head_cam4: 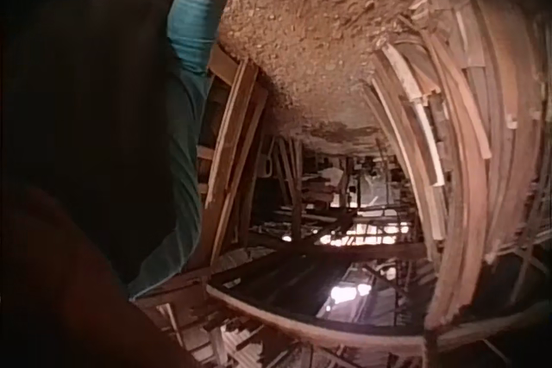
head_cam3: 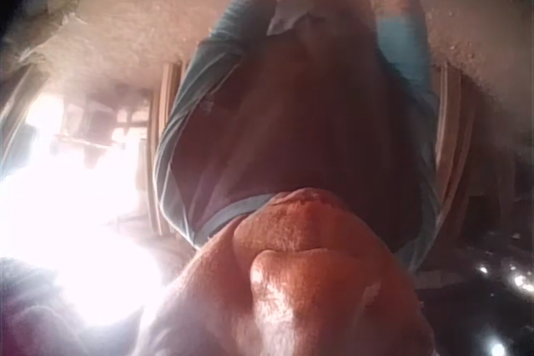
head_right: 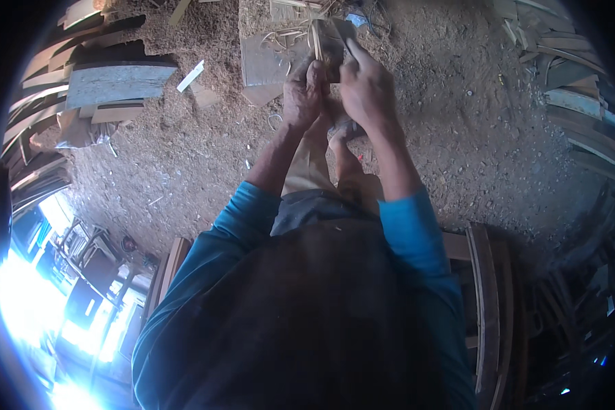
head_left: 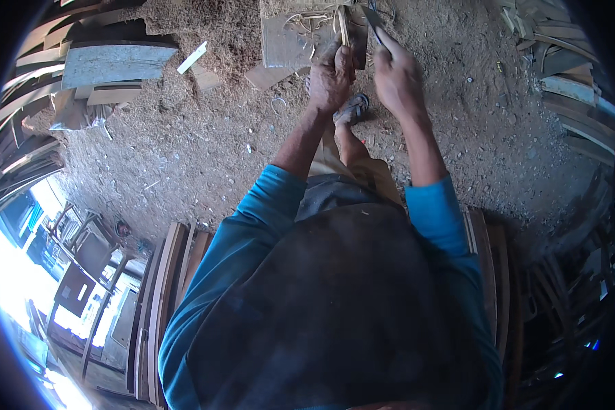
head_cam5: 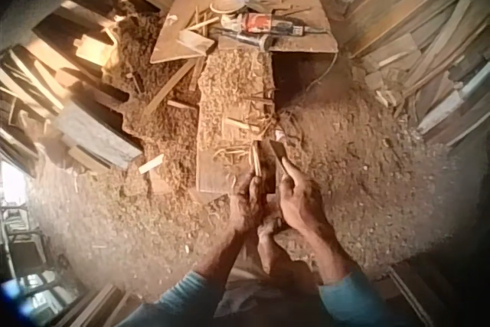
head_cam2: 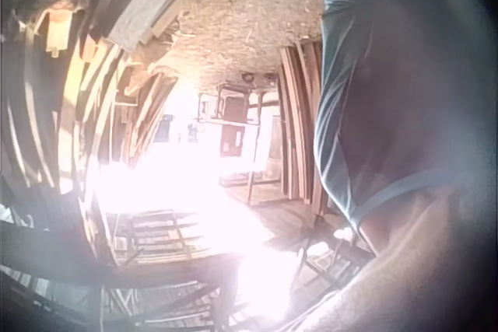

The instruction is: The person holds a small piece of wood and uses a hand plane to shave and smooth one of its edges.

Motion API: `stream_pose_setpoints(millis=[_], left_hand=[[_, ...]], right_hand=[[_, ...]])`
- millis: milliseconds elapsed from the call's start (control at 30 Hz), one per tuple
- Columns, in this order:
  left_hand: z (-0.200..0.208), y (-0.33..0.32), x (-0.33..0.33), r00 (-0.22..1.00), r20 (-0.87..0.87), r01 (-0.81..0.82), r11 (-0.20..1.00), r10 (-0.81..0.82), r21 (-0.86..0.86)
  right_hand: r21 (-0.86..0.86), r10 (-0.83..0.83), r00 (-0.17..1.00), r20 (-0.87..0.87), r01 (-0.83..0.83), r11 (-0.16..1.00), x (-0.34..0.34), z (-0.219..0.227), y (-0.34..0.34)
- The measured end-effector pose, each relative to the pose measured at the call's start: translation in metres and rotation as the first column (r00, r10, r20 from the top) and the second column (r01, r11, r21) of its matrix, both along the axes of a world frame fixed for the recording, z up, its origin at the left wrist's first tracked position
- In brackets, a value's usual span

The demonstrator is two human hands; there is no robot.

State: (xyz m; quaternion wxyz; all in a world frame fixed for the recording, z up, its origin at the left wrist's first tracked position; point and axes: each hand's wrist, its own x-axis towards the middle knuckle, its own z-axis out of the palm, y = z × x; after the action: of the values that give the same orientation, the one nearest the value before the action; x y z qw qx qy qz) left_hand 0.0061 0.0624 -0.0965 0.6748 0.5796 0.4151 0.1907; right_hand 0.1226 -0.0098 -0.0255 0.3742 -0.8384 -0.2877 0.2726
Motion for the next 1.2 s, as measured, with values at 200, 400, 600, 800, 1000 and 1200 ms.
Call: stream_pose_setpoints(millis=[200, 400, 600, 800, 1000, 1200], left_hand=[[-0.006, -0.005, 0.001, 1.000, 0.019, 0.015, 1.000, -0.014, -0.009], [-0.012, -0.003, -0.001, 0.997, -0.067, 0.034, 0.992, -0.026, 0.122], [-0.016, -0.001, 0.002, 0.993, -0.115, 0.044, 0.968, -0.016, 0.247], [-0.022, 0.000, 0.005, 1.000, -0.016, -0.008, 0.981, 0.011, 0.196], [-0.015, -0.003, 0.001, 0.997, -0.071, 0.048, 0.986, -0.037, 0.160], [-0.002, 0.000, 0.005, 0.997, -0.077, 0.037, 0.994, -0.029, 0.106]], right_hand=[[-0.019, 0.137, 0.989, 0.062, -0.136, 0.991, -0.036, 0.013, -0.052], [-0.100, 0.160, 0.983, 0.085, -0.151, 0.983, -0.033, -0.006, -0.025], [-0.219, 0.140, 0.986, 0.092, -0.117, 0.969, -0.008, -0.007, 0.027], [-0.024, 0.107, 0.991, 0.079, -0.105, 0.994, -0.001, 0.002, 0.002], [-0.173, 0.212, 0.975, 0.062, -0.199, 0.965, -0.024, 0.018, -0.029], [-0.225, 0.214, 0.968, 0.127, -0.182, 0.957, -0.021, -0.001, -0.011]])
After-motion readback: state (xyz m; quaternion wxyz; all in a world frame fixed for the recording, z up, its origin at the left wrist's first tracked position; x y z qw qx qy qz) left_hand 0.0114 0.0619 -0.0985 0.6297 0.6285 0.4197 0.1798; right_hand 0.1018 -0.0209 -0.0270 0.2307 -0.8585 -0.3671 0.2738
